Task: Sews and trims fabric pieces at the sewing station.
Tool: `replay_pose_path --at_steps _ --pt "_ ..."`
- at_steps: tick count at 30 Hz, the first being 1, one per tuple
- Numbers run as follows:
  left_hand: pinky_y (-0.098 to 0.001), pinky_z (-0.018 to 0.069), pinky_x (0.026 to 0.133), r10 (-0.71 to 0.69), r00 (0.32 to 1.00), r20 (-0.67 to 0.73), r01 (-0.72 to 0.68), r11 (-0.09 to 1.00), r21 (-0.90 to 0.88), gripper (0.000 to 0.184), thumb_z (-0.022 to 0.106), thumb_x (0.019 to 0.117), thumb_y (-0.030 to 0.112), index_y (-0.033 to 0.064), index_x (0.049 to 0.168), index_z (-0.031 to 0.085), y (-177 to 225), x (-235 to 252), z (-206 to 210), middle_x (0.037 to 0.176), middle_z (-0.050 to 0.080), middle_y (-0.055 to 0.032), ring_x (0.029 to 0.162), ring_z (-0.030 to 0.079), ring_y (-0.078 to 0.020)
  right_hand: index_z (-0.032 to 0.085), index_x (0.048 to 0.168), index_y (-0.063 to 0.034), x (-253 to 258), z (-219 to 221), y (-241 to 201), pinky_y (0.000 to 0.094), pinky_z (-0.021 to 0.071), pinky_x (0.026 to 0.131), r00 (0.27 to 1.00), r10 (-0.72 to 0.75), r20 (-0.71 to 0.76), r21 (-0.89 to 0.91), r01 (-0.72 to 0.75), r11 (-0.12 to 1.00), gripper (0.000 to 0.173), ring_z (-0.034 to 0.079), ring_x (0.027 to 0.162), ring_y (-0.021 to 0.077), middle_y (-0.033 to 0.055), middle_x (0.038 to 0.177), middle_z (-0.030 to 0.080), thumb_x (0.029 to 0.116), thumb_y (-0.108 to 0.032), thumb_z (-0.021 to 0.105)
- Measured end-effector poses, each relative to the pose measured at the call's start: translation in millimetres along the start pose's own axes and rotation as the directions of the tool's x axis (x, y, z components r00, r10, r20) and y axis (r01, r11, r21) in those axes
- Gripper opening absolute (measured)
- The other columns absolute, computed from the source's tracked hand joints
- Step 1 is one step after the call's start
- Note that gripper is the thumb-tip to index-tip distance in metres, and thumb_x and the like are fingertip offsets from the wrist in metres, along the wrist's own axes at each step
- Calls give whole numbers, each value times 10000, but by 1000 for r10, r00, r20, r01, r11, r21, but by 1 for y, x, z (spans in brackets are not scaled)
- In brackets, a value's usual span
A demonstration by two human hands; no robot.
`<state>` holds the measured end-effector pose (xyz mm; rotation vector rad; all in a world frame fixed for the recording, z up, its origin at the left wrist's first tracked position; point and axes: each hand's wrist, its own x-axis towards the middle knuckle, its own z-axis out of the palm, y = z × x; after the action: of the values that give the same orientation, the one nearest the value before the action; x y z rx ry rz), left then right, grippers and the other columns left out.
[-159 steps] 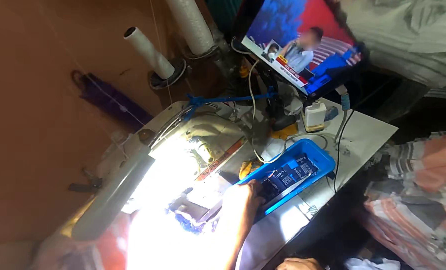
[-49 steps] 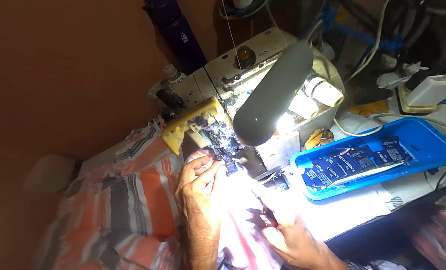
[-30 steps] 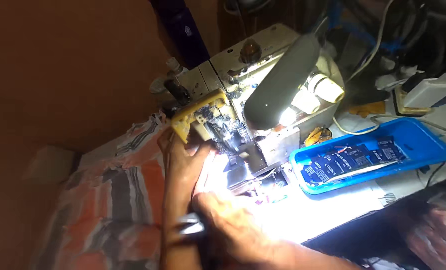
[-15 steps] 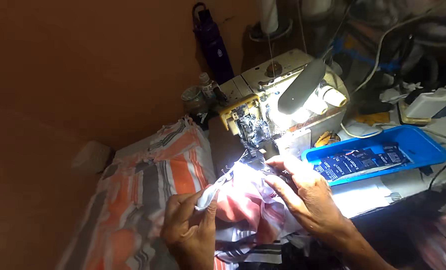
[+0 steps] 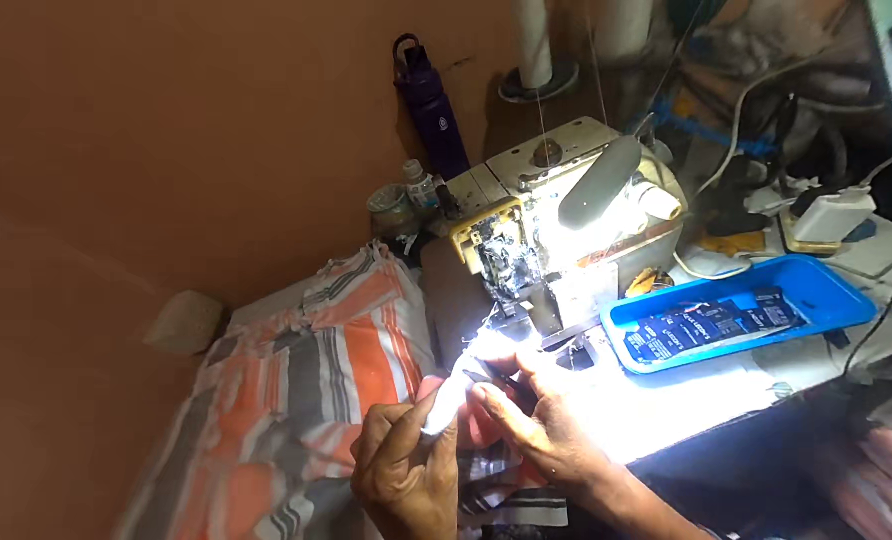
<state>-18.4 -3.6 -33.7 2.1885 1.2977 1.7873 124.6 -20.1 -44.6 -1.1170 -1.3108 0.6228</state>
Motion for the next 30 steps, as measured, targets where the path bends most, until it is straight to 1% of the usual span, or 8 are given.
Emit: replay_pose_path --at_steps 7,13,15,19,22,25,27,30 --pt "-109 391 798 12 1000 15 -12 1000 20 185 751 807 136 -48 830 753 2 -5 1 761 581 -49 822 538 5 711 1083 -11 3 0 5 142 528 746 1000 -27 11 -6 27 1000 243 644 795 -18 20 913 714 977 -217 636" --pt "-131 383 804 6 1000 20 -7 999 50 184 747 792 131 -46 841 762 1 -7 -2 764 587 -59 821 539 -16 759 966 -91 8 -14 4 176 489 660 995 -57 -87 -147 44 988 197 603 698 -19 -40 805 696 970 -237 627" --pt "-134 385 815 1 1000 17 -1 999 52 179 744 779 125 -40 845 766 1 -7 -2 769 592 -60 830 544 -18 761 981 -115 17 -23 7 272 518 662 989 -68 -131 -298 26 954 183 643 721 44 -27 839 711 933 -256 656" --pt "-164 384 813 5 1000 11 -6 998 66 181 746 771 132 -35 837 770 4 -7 -1 753 594 -66 814 549 -43 733 1000 -26 41 -33 -7 539 516 675 999 -39 26 -622 46 781 145 687 790 336 145 862 686 889 -119 739" --pt "-184 385 807 8 1000 10 -9 997 76 179 749 782 145 -21 839 778 8 -6 -1 749 595 -61 794 550 -49 713 984 -18 53 -22 -18 511 519 658 991 35 132 -715 70 695 99 678 805 350 155 877 669 920 -92 695" --pt "-216 391 811 6 1000 5 -6 995 101 181 750 779 144 -25 838 775 9 -3 -2 759 616 -83 787 562 -73 705 1007 -30 59 -19 -25 508 512 635 971 79 227 -701 106 705 109 687 814 347 148 887 680 964 -105 639" --pt "-205 401 774 -15 1000 4 14 991 130 194 738 804 150 -33 859 773 7 4 -6 771 622 -92 772 560 -72 711 983 -45 52 -26 -23 522 522 639 988 -2 154 -655 104 749 104 695 782 333 140 845 688 975 -123 643" --pt "-92 427 710 -60 998 23 59 997 52 219 736 862 179 -39 875 761 1 19 -18 776 610 -49 749 548 26 723 1055 -26 29 -40 -16 489 526 640 982 -120 -147 -516 27 856 178 670 729 273 125 852 692 969 -169 659"
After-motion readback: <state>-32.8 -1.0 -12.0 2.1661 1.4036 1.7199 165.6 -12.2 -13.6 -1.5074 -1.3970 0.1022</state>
